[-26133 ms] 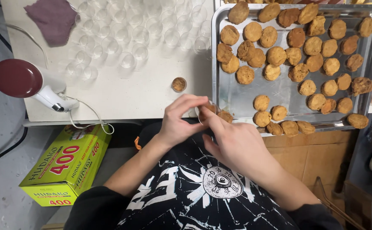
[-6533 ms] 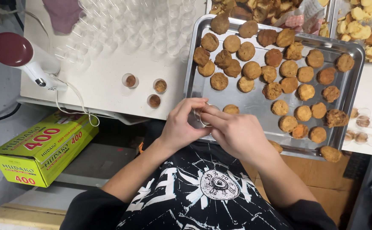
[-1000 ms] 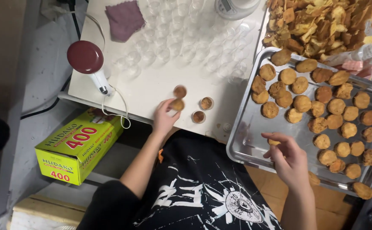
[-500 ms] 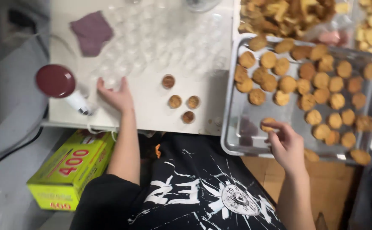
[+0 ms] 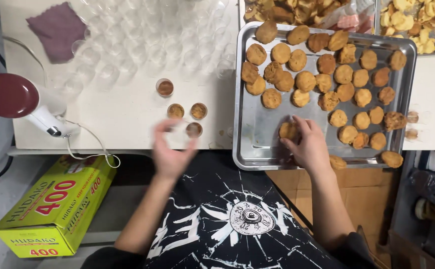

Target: Packing small cookies or fried dough balls from a metal tray into plastic cups.

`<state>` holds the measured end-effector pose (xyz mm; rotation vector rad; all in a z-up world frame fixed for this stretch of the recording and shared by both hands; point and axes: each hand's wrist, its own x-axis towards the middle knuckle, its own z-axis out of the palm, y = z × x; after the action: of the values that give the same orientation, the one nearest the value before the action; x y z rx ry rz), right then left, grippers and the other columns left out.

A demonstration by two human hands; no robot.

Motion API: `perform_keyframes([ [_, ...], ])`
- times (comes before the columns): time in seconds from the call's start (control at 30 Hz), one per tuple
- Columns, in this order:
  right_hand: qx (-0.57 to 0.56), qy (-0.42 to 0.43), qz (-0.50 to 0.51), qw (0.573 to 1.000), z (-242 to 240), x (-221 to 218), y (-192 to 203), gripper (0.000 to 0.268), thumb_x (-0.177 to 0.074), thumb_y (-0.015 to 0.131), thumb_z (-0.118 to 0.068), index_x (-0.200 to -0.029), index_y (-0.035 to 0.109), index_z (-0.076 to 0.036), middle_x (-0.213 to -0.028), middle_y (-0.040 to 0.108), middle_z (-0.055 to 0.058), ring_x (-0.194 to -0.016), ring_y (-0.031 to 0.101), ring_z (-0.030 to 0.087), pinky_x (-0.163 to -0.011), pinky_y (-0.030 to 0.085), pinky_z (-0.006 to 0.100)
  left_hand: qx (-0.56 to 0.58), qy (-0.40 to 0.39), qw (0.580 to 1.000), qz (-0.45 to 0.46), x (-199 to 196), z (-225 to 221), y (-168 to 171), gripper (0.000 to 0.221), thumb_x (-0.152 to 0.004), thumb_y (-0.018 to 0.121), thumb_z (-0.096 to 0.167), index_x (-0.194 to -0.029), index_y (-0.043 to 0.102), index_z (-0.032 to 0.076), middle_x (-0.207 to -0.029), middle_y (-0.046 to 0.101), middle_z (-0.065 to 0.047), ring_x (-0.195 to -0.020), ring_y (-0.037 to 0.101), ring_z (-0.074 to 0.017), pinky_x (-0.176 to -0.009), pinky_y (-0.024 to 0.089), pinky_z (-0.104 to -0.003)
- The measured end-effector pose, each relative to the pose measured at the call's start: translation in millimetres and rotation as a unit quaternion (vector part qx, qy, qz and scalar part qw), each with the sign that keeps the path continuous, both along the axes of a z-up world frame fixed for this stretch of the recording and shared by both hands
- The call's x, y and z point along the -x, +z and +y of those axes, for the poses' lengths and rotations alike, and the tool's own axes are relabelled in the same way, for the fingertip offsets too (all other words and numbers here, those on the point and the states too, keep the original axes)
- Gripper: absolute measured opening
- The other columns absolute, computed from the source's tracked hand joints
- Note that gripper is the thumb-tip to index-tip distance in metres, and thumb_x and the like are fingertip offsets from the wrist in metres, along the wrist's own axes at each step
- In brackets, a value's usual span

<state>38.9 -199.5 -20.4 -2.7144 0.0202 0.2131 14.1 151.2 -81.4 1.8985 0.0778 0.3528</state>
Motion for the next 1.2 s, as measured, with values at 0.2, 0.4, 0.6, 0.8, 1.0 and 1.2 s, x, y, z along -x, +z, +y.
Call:
perform_keyframes([
  [0.2,-0.005,-0.01,0.141,0.99,-21.2,-11.8,-23.5,0.04,-0.074,0.089,-0.018,-0.105,0.071,-0.002,-0.099,0.067,0.016,-0.087,0.069,0.029,-0.08,0.056,0.038,0.016,-0.193,0.981,-0.031,-5.7,-61.3,36.8,0.055,-0.078,0.088,0.02,-0.124,0.059,0.007,-0.122,0.065,-0.006,-0.115,0.061,-0.0253,-0.103,0.049,-0.037],
  [0.4,-0.128,-0.028,0.157,0.979,-39.7,-16.9,-28.7,0.021,-0.085,0.08,-0.014,-0.101,0.071,-0.003,-0.087,0.076,0.007,-0.077,0.068,0.014,-0.073,0.054,0.031,-0.038,-0.232,0.972,-0.003,-24.5,-73.7,40.3,0.055,-0.074,0.087,0.018,-0.121,0.059,0.008,-0.118,0.066,-0.006,-0.116,0.061,-0.0284,-0.103,0.047,-0.041],
  [0.6,-0.377,0.008,0.022,0.926,32.5,-7.5,30.6,0.02,-0.087,0.08,-0.009,-0.104,0.069,-0.007,-0.098,0.073,0.001,-0.09,0.062,0.008,-0.082,0.048,0.026,-0.03,-0.224,0.974,0.015,-31.0,-82.3,40.3,0.055,-0.074,0.087,0.019,-0.12,0.06,0.008,-0.118,0.066,-0.007,-0.116,0.062,-0.0294,-0.102,0.048,-0.041],
  [0.8,-0.196,0.069,-0.021,0.978,77.0,-12.3,51.8,0.023,-0.079,0.082,-0.006,-0.1,0.072,-0.009,-0.09,0.072,0.006,-0.082,0.067,0.019,-0.071,0.048,0.03,-0.04,-0.222,0.974,-0.01,-35.6,-81.0,49.1,0.056,-0.07,0.087,0.016,-0.118,0.06,0.008,-0.117,0.066,-0.006,-0.114,0.063,-0.0286,-0.098,0.048,-0.041],
  [1.0,-0.08,0.092,0.028,0.992,101.6,-12.6,60.4,0.02,-0.08,0.081,-0.014,-0.1,0.078,-0.012,-0.09,0.078,0.009,-0.068,0.072,0.026,-0.063,0.057,0.039,-0.064,-0.241,0.968,-0.037,-31.4,-78.8,49.0,0.054,-0.068,0.085,0.012,-0.116,0.062,0.009,-0.116,0.067,-0.005,-0.111,0.063,-0.0271,-0.095,0.048,-0.041],
  [1.2,-0.077,0.106,-0.018,0.991,106.5,-1.7,85.4,0.029,-0.084,0.079,-0.016,-0.112,0.075,-0.01,-0.097,0.078,0.009,-0.061,0.071,0.023,-0.057,0.055,0.034,-0.039,-0.228,0.972,-0.041,-25.6,-74.3,53.1,0.055,-0.07,0.086,0.013,-0.12,0.063,0.008,-0.118,0.068,-0.006,-0.111,0.065,-0.0267,-0.095,0.049,-0.04],
])
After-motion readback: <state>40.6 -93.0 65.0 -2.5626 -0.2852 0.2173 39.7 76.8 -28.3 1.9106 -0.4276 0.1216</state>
